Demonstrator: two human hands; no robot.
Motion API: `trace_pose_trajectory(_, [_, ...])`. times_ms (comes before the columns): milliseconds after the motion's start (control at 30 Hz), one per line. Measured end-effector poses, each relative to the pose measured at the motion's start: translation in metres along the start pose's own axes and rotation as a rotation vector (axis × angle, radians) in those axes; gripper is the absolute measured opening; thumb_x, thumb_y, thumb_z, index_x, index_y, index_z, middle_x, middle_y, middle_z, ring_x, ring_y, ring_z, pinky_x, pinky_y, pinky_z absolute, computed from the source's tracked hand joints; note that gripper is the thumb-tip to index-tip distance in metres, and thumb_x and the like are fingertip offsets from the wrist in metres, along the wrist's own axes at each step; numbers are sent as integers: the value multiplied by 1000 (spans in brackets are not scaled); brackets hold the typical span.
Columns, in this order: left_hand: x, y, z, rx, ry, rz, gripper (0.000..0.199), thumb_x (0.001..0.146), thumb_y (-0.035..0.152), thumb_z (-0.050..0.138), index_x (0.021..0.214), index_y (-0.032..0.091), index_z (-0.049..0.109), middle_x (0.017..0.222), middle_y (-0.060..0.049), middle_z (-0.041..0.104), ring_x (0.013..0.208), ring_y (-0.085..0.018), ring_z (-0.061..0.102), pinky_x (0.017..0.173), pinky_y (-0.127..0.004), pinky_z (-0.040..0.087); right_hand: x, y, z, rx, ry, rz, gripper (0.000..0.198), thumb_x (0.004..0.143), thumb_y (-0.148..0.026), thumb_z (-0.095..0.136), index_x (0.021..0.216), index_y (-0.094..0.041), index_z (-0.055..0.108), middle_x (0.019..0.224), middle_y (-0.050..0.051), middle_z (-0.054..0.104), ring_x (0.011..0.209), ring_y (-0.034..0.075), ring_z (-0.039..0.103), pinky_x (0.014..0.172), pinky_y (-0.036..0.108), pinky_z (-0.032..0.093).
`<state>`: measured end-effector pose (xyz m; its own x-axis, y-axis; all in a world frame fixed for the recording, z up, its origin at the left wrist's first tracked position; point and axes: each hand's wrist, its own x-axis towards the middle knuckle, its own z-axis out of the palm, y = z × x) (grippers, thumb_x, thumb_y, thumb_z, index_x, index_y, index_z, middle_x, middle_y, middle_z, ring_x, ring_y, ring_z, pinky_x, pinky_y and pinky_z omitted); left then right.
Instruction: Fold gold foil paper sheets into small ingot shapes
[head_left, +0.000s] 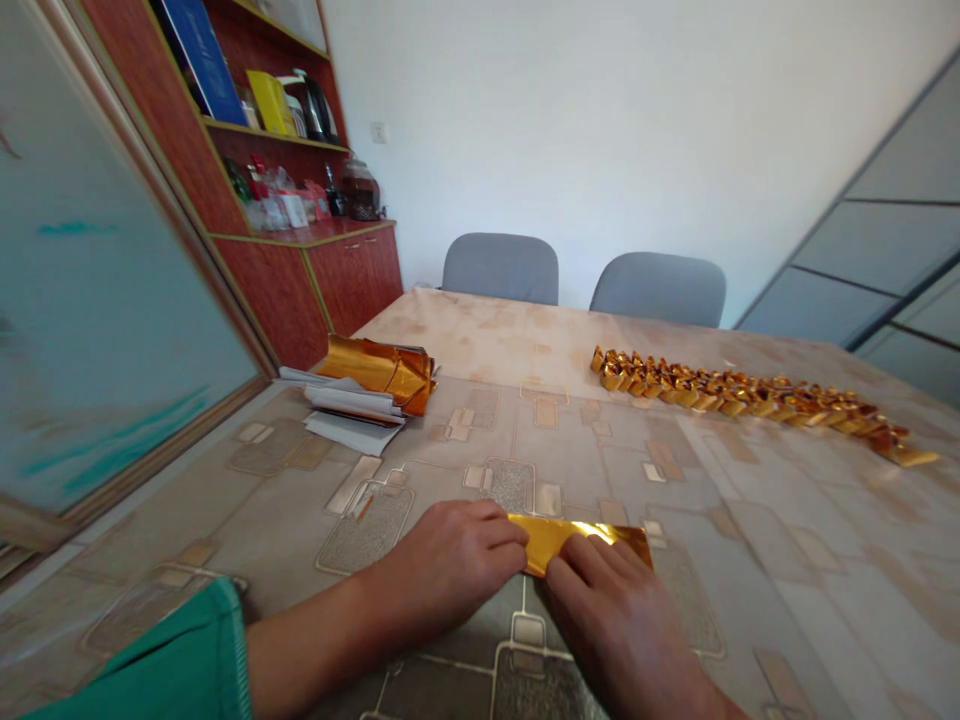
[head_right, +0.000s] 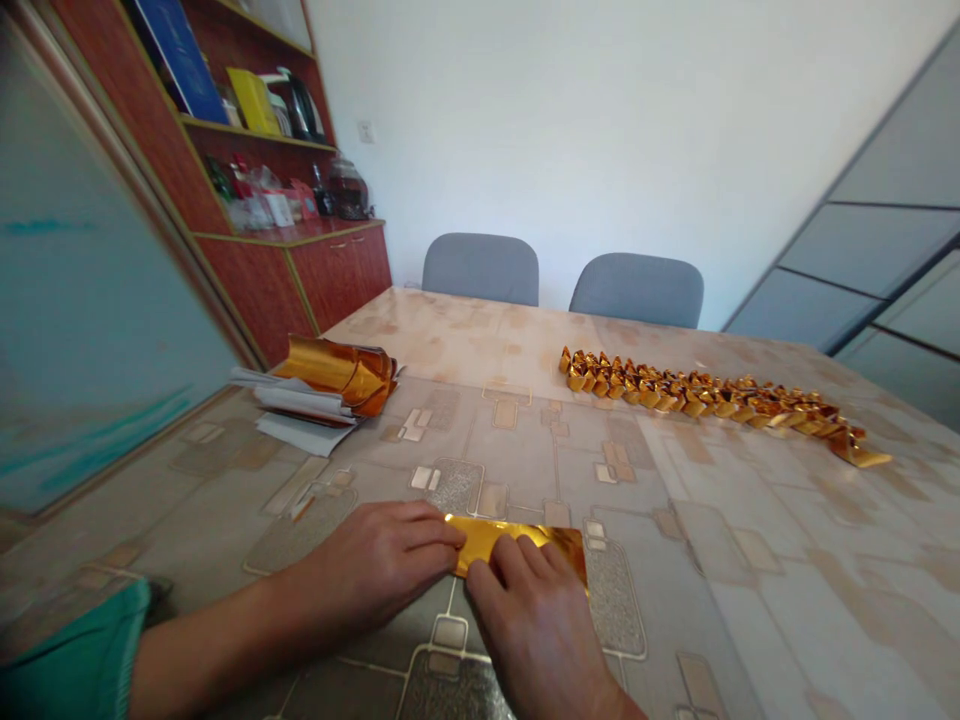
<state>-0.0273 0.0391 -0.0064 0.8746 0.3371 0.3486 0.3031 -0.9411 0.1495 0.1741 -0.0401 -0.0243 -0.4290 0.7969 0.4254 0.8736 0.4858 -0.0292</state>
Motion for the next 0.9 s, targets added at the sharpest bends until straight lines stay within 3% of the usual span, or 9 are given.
trace_pose_trajectory(267, [1,3,4,-186,-4,-123,25,100,26,43,89,18,65,85,-3,66,80,-17,57,73,-29,44,0,-4,-11,232,-26,121,21,93,-19,47,75,-22,56,74,2,62,66,19,56,60,29,36])
trace_pose_trajectory(433, [6,4,15,-194,34,-211,22,101,29,45,104,19,64,89,-4,67,83,-20,59,76,-31,44,6,-5,-6,279,-38,260,16,92,-24,55,76,-23,60,74,2,64,67,20,57,62,30,36])
trace_pose_trajectory(600, [5,2,10,-284,44,-276,23,96,27,55,117,19,59,94,-4,67,87,-20,59,75,-30,45,5,-4,1,335,17,324,23,92,-21,52,69,-22,56,69,2,62,62,18,55,60,29,34])
trace_pose_trajectory(900, [3,-3,8,-319,40,-361,11,95,24,58,101,20,65,92,-2,69,88,-20,57,79,-32,40,3,-2,9,224,21,303,23,90,-18,52,67,-22,50,66,1,57,58,18,53,56,28,33])
